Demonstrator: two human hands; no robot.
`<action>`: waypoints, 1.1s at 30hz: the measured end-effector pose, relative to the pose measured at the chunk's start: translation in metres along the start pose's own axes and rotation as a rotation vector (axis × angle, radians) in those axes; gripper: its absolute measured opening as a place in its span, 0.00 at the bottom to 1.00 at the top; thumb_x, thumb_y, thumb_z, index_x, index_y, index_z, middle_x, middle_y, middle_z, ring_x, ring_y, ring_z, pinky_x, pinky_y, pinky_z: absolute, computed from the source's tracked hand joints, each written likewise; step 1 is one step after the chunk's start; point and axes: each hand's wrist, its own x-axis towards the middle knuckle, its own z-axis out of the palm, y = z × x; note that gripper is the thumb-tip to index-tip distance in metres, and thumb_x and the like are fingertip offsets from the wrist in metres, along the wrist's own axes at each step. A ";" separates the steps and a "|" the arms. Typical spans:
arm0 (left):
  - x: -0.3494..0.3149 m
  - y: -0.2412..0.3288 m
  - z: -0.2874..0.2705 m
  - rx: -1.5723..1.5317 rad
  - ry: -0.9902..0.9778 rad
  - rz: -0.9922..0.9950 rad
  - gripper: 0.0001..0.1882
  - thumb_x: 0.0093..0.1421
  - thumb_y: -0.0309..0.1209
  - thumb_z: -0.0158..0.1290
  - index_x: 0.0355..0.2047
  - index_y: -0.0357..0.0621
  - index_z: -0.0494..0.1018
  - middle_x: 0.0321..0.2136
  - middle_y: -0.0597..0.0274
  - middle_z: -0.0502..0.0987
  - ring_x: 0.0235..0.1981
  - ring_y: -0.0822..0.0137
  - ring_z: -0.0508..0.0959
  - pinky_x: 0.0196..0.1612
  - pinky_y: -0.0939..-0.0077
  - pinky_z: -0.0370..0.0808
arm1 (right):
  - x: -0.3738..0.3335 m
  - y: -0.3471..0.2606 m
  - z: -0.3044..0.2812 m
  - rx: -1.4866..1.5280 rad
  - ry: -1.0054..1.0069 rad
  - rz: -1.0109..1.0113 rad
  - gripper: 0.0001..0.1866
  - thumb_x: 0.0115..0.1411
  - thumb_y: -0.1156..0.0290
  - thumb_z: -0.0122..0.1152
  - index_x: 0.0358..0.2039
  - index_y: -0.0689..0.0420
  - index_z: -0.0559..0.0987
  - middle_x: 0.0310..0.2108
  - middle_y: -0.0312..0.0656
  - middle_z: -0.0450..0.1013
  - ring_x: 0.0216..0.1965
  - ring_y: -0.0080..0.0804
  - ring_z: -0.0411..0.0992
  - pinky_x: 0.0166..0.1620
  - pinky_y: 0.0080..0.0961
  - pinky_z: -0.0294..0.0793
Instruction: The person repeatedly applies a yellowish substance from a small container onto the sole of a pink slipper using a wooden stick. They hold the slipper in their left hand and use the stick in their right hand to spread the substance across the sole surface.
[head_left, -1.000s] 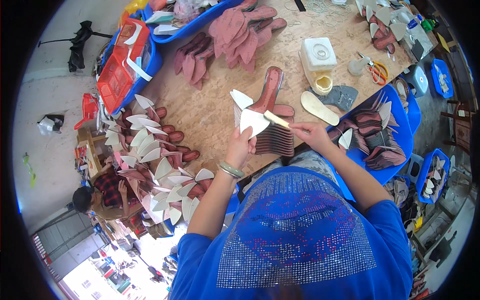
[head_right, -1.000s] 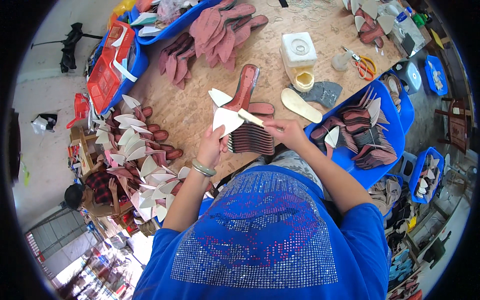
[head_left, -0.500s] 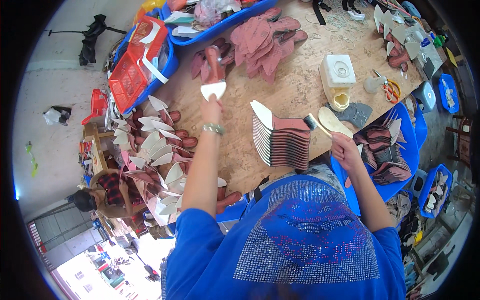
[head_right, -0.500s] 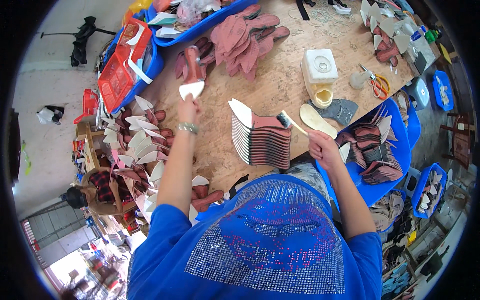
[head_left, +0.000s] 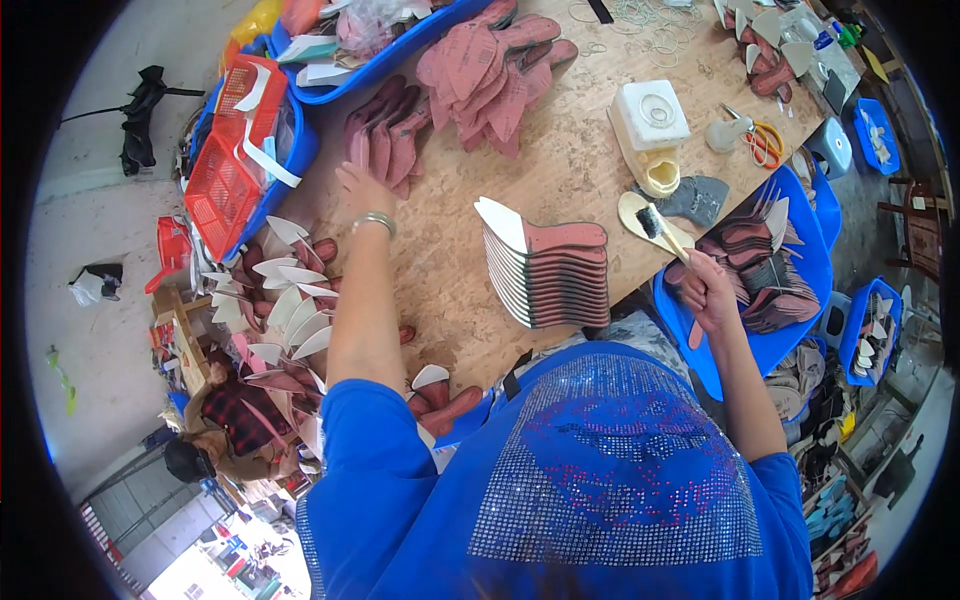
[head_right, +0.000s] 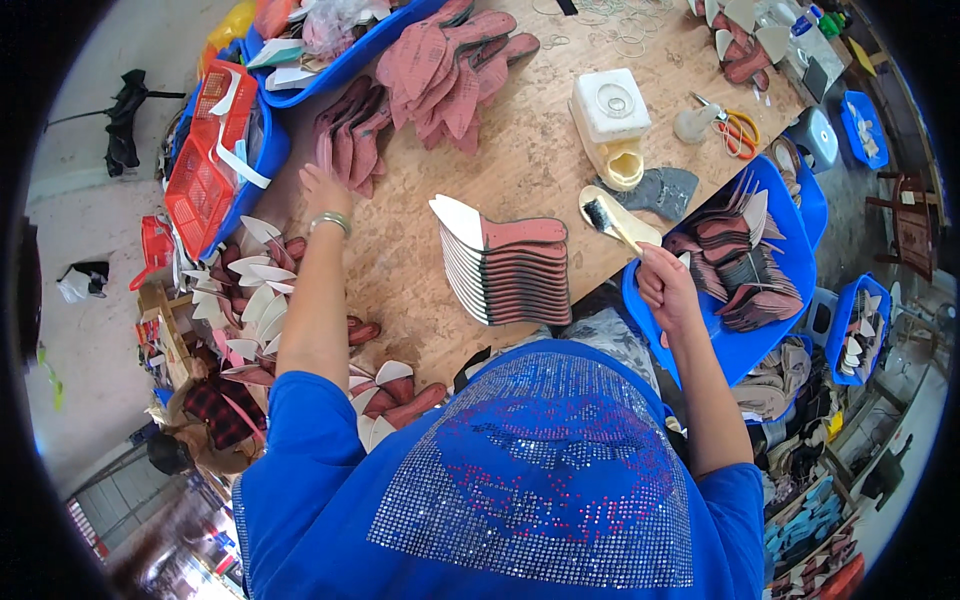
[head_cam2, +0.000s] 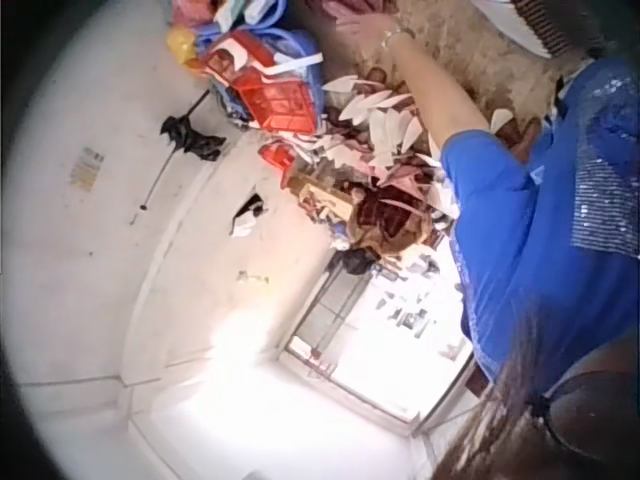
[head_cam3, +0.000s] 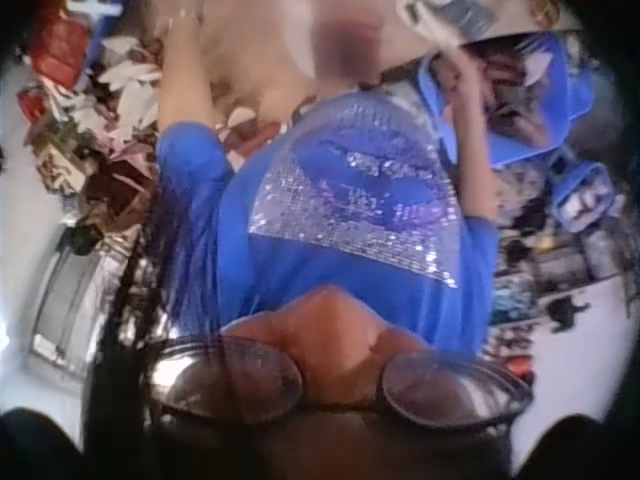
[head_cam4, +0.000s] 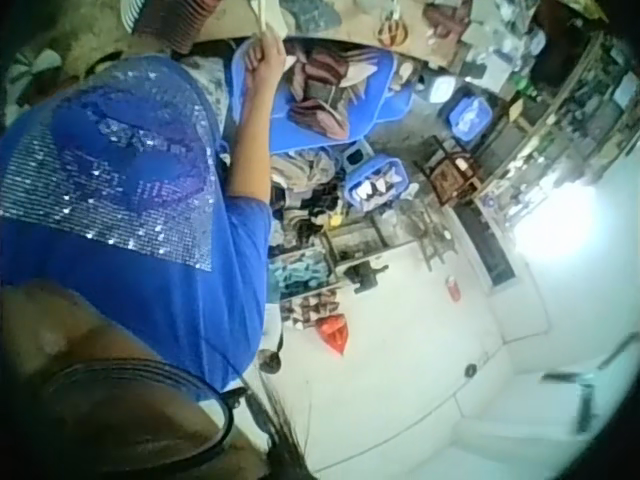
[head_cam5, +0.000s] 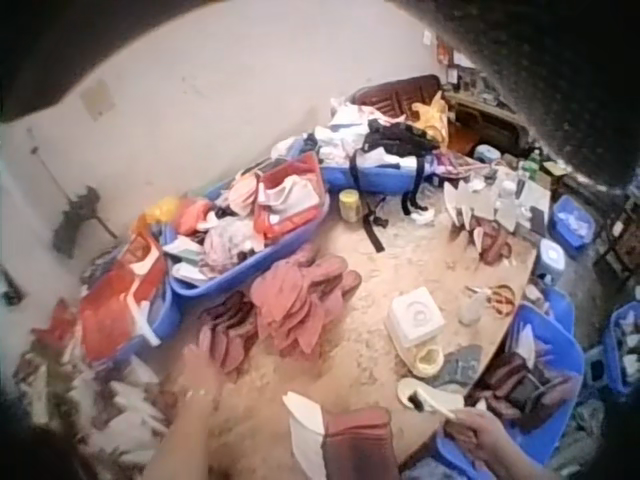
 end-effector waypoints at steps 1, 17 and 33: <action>-0.008 0.001 0.008 0.070 0.064 0.067 0.27 0.56 0.24 0.45 0.58 0.38 0.60 0.60 0.40 0.56 0.58 0.46 0.62 0.58 0.60 0.62 | 0.000 0.002 -0.001 -0.004 0.005 -0.002 0.13 0.61 0.68 0.54 0.44 0.61 0.75 0.12 0.27 0.55 0.10 0.13 0.50 0.12 0.12 0.48; -0.065 0.108 -0.019 0.492 -0.805 1.262 0.13 0.61 0.34 0.44 0.37 0.52 0.80 0.39 0.57 0.79 0.44 0.58 0.77 0.46 0.64 0.73 | -0.003 -0.012 -0.032 -0.051 0.074 -0.082 0.13 0.61 0.68 0.56 0.43 0.60 0.76 0.13 0.26 0.55 0.10 0.12 0.51 0.13 0.12 0.47; -0.204 0.146 -0.091 -1.345 -1.384 -0.282 0.15 0.69 0.34 0.37 0.49 0.40 0.65 0.41 0.59 0.77 0.38 0.67 0.79 0.35 0.80 0.76 | 0.030 -0.040 -0.072 -0.815 0.300 -0.531 0.13 0.58 0.68 0.59 0.39 0.63 0.81 0.22 0.32 0.75 0.18 0.22 0.69 0.24 0.21 0.69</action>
